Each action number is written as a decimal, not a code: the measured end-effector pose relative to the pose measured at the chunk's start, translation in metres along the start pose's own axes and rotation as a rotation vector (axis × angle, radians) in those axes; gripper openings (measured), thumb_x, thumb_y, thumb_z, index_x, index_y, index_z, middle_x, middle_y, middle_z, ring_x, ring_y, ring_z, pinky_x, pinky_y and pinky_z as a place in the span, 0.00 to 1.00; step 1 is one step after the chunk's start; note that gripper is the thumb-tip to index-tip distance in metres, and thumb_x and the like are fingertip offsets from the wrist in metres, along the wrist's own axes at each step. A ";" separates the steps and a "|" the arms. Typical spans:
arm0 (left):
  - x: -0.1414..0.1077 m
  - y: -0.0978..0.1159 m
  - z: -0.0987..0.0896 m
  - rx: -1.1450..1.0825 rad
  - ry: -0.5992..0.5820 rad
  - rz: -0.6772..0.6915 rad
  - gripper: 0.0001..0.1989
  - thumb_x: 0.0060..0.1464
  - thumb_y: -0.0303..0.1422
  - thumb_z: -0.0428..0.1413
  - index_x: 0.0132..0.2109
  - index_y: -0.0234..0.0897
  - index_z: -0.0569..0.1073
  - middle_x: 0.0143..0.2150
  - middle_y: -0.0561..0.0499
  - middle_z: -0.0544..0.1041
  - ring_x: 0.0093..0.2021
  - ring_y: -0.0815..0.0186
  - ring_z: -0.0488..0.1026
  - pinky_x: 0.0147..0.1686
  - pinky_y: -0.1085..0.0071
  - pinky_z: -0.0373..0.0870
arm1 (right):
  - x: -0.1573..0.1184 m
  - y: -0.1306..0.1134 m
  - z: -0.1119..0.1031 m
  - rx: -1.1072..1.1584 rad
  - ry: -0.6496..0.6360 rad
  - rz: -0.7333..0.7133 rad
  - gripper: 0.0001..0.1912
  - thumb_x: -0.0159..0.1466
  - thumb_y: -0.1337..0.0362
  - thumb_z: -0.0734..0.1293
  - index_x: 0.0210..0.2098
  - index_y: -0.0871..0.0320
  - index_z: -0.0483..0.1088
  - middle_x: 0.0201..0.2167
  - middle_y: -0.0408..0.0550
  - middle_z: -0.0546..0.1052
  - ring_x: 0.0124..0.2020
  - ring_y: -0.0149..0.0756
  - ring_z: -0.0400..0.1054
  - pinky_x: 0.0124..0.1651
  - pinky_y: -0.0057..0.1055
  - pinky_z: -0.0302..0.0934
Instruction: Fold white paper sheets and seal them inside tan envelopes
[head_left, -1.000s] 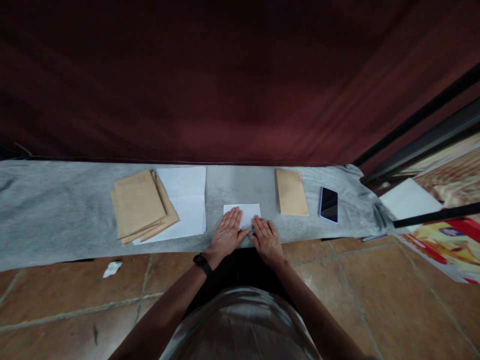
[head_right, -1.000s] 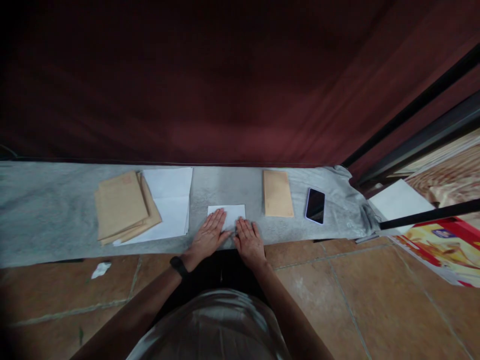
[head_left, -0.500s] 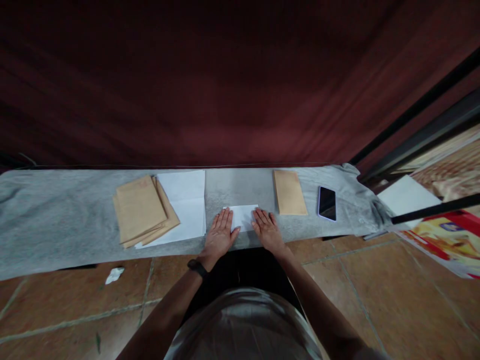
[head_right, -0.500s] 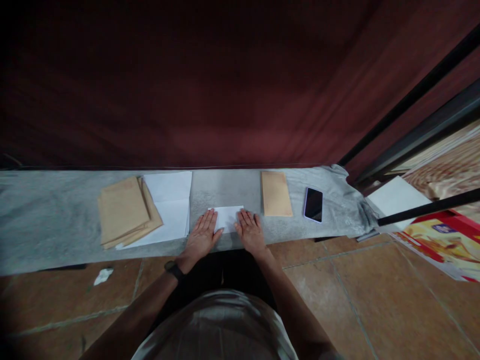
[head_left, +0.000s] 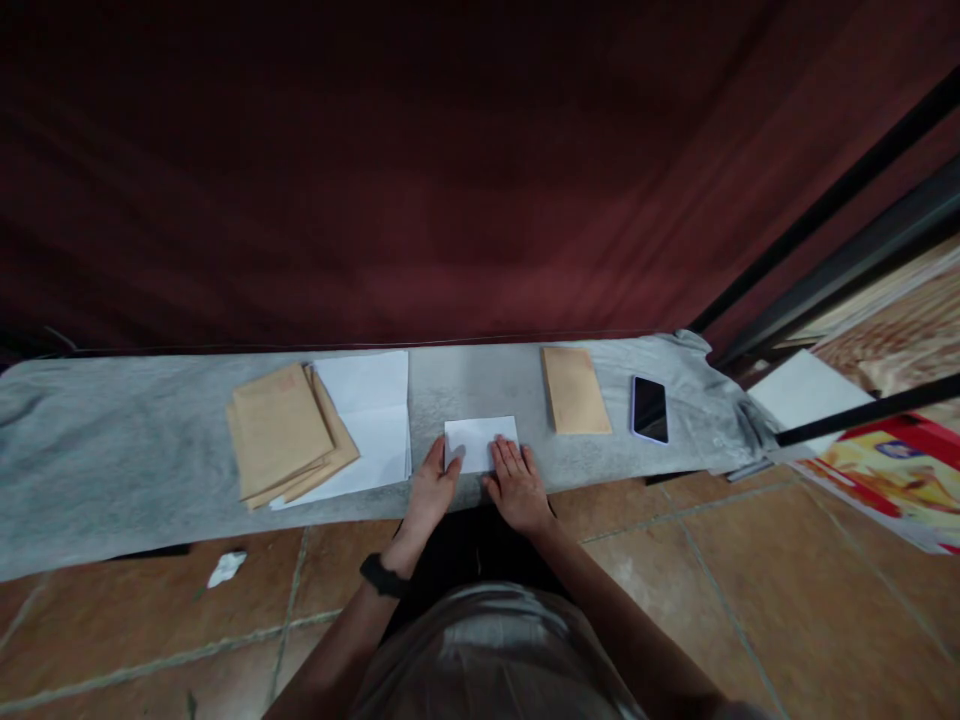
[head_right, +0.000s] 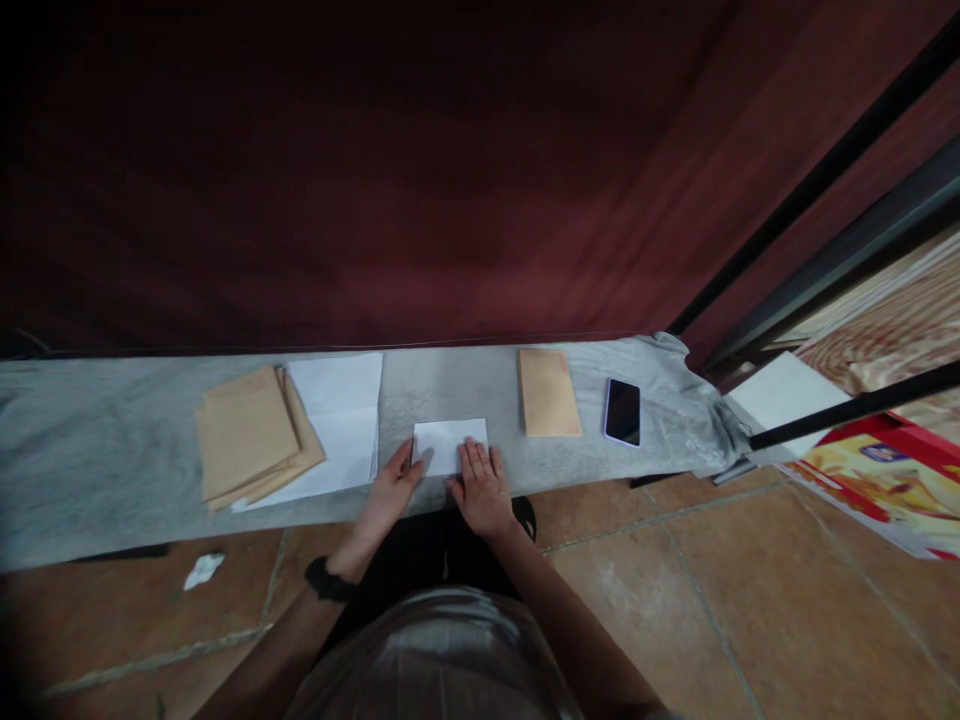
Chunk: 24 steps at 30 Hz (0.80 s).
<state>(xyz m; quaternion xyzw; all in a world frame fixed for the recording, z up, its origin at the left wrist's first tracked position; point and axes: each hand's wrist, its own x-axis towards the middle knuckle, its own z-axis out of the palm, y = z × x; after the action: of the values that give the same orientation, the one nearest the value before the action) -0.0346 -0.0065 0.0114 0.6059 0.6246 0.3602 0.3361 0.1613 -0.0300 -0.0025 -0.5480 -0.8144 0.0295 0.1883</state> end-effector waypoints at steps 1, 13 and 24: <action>0.002 0.003 -0.001 -0.088 0.019 -0.086 0.26 0.61 0.40 0.54 0.63 0.36 0.69 0.56 0.41 0.78 0.56 0.53 0.76 0.56 0.55 0.72 | -0.002 -0.003 0.002 -0.004 0.003 0.006 0.32 0.73 0.56 0.59 0.72 0.62 0.51 0.71 0.58 0.57 0.72 0.48 0.52 0.72 0.52 0.45; 0.016 0.026 0.000 -0.457 0.199 -0.418 0.20 0.39 0.34 0.66 0.43 0.37 0.77 0.27 0.55 0.77 0.28 0.65 0.75 0.29 0.70 0.70 | 0.006 -0.017 0.000 -0.043 -0.031 0.085 0.35 0.70 0.55 0.63 0.70 0.71 0.56 0.71 0.66 0.57 0.72 0.54 0.51 0.73 0.51 0.45; 0.013 0.063 -0.005 -0.648 0.094 -0.308 0.21 0.45 0.49 0.64 0.40 0.37 0.79 0.35 0.48 0.81 0.34 0.65 0.77 0.33 0.72 0.71 | 0.028 -0.014 -0.020 0.337 0.072 0.251 0.25 0.71 0.65 0.56 0.65 0.60 0.65 0.63 0.58 0.71 0.61 0.47 0.68 0.64 0.44 0.62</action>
<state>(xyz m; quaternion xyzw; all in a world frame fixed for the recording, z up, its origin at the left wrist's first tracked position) -0.0067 0.0067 0.0681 0.3497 0.5767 0.5119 0.5320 0.1468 -0.0136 0.0269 -0.6068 -0.7160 0.1686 0.3012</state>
